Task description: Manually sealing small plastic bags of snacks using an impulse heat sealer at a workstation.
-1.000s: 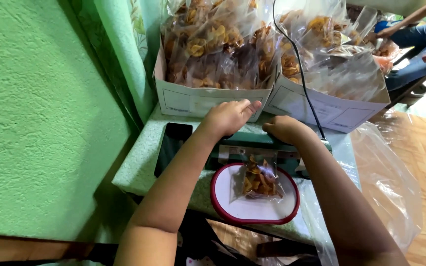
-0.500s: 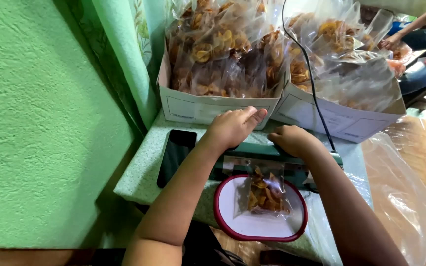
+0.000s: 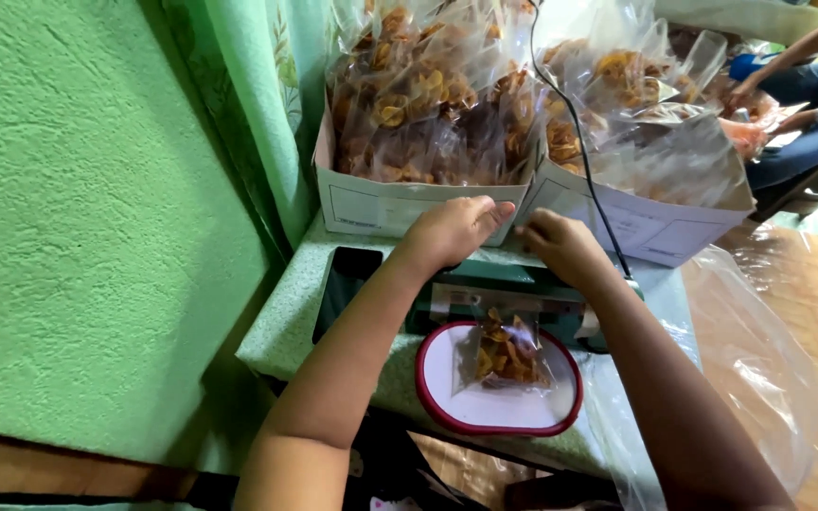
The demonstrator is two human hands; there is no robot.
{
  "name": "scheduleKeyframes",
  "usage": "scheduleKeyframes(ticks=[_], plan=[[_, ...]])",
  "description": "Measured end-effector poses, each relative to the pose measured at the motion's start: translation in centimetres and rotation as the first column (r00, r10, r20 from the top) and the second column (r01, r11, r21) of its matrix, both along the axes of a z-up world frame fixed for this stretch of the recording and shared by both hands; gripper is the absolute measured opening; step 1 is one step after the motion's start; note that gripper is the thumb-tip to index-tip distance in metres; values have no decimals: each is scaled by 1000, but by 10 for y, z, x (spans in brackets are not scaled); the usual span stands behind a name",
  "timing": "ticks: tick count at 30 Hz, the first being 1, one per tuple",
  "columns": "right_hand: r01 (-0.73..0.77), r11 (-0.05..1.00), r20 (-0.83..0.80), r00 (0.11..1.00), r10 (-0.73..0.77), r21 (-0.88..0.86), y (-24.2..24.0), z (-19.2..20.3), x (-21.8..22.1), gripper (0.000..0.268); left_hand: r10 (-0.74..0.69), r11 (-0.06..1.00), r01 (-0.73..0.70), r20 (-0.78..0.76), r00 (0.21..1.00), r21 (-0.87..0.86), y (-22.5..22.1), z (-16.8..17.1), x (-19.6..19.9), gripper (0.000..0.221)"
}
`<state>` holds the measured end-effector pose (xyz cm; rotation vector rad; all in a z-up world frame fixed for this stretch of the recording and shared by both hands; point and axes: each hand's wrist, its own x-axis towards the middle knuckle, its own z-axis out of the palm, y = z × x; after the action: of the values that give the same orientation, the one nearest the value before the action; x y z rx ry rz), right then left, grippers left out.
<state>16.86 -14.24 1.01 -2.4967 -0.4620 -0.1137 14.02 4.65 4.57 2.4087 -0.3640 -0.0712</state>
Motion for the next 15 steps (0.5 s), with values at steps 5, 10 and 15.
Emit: scheduleKeyframes(ticks=[5,10,15], plan=[[9,945,360,923,-134,328,-21,18,-42,15,-74,990,97,212,975,-99,-7,45,-16,57],[159,869,201,939,-280,468,-37,4,-120,22,-5,947,199,608,794,-252,-12,42,-26,34],[165,975,-15,986,-165,148,-41,-36,-139,45,391,774,0,478,787,-634,1,-11,-110,29]])
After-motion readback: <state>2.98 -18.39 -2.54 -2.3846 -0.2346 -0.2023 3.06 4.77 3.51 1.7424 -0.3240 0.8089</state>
